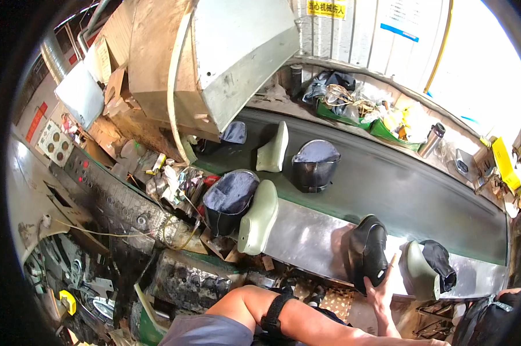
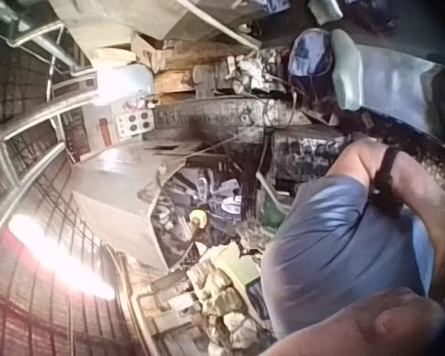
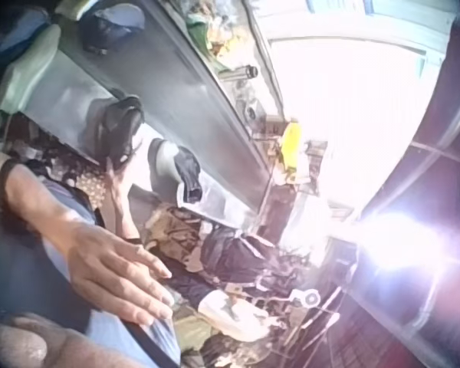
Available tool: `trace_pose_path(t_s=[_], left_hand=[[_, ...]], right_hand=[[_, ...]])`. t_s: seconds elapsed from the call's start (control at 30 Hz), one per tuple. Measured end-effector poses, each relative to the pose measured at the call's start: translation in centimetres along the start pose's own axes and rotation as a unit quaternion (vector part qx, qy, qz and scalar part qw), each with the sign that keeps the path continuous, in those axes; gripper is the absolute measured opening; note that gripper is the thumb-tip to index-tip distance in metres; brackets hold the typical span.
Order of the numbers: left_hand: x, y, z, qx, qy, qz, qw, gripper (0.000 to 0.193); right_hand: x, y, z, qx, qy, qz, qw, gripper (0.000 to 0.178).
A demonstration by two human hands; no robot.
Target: The recorder is using an industrial machine to shape and press leather shoes onto lasts at a manufacturing station.
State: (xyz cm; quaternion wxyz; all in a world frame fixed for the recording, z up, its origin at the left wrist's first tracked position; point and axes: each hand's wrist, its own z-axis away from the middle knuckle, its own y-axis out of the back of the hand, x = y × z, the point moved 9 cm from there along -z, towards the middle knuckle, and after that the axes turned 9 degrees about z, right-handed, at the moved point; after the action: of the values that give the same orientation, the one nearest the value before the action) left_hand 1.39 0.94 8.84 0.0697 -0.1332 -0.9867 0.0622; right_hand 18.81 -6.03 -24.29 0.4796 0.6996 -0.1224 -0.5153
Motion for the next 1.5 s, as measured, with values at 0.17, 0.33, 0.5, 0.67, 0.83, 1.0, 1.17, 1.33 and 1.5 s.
trace_pose_path(t_s=[0.17,0.33,0.5,0.67,0.83,1.0,1.17,1.33,1.5], left_hand=[[1.4,1.2,-0.3,0.023,-0.018,-0.029,0.999,0.045],[3.7,3.3,-0.3,0.037,-0.022,-0.06,0.997,0.044],[4.8,4.4,-0.6,0.049,-0.025,-0.096,0.994,0.045],[5.5,6.0,-0.2,0.051,-0.012,-0.11,0.993,0.045],[5.5,7.3,0.1,0.066,-0.006,-0.114,0.991,0.046],[5.5,8.0,0.4,0.085,-0.012,-0.09,0.992,0.045],[5.0,7.3,0.0,0.068,-0.029,-0.031,0.997,0.045],[4.9,7.2,-0.1,0.061,-0.032,0.008,0.998,0.046],[4.9,7.0,-0.1,0.06,-0.035,0.009,0.998,0.047]], right_hand=[[5.3,0.6,0.3,0.024,-0.098,-0.099,0.99,0.105],[3.8,1.1,-0.3,-0.01,-0.189,-0.267,0.945,0.114],[-1.7,-5.5,-3.1,-0.123,-0.162,-0.33,0.922,0.116],[-13.7,-11.9,-4.3,-0.165,-0.039,-0.34,0.925,0.096],[-15.8,-16.5,-3.1,-0.092,0.048,0.0,0.995,0.078],[-18.8,-15.1,-2.6,-0.166,0.079,0.071,0.98,0.085],[-18.7,-13.4,-0.5,-0.161,0.199,0.116,0.96,0.085],[-18.7,-9.7,0.7,-0.146,0.223,0.005,0.964,0.079],[-13.1,-8.2,0.8,-0.126,0.097,-0.047,0.986,0.037]])
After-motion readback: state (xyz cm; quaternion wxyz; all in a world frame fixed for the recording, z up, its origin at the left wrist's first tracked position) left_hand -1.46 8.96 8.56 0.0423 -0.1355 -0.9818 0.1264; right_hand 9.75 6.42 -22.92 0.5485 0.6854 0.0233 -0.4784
